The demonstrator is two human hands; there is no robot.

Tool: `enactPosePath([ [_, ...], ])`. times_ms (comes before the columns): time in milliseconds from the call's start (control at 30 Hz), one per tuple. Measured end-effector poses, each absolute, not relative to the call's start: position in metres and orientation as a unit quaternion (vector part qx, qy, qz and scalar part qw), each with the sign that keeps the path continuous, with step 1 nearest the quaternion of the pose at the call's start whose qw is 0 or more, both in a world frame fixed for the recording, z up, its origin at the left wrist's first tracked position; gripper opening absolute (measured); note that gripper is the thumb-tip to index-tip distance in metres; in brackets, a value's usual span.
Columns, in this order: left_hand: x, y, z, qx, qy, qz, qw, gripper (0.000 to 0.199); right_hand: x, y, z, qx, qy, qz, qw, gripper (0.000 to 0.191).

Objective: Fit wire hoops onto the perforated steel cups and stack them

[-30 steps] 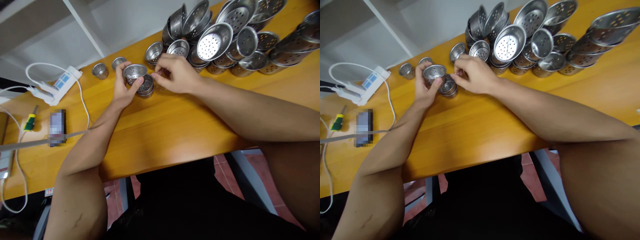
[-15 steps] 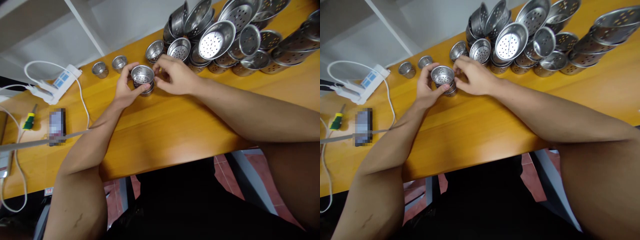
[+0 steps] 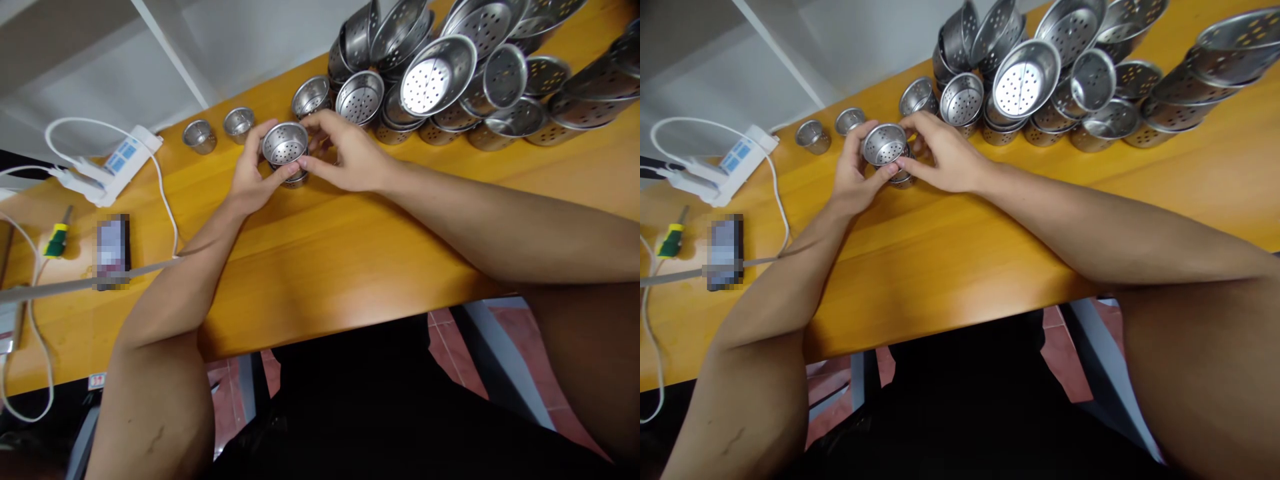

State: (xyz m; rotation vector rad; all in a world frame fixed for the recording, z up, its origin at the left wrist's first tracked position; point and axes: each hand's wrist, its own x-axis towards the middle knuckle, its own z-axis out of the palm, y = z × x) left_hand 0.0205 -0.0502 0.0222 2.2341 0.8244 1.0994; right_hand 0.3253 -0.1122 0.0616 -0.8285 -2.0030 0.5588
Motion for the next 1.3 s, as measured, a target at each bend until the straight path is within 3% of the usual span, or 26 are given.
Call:
enactPosePath([
  [200, 0.02, -0.049, 0.025, 0.822, 0.3, 0.403, 0.27, 0.111, 0.326, -0.111, 0.061, -0.327, -0.795, 0.251, 0.445, 0.085],
  [500, 0.018, -0.045, 0.023, 0.835, 0.28, 0.388, 0.271, 0.113, 0.326, -0.119, 0.071, -0.338, -0.812, 0.245, 0.407, 0.11],
  [1133, 0.014, -0.042, 0.028, 0.832, 0.275, 0.388, 0.287, 0.109, 0.327, -0.113, 0.073, -0.347, -0.838, 0.209, 0.365, 0.112],
  [1300, 0.015, -0.043, 0.031, 0.832, 0.268, 0.388, 0.293, 0.117, 0.326, -0.111, 0.069, -0.344, -0.84, 0.201, 0.37, 0.113],
])
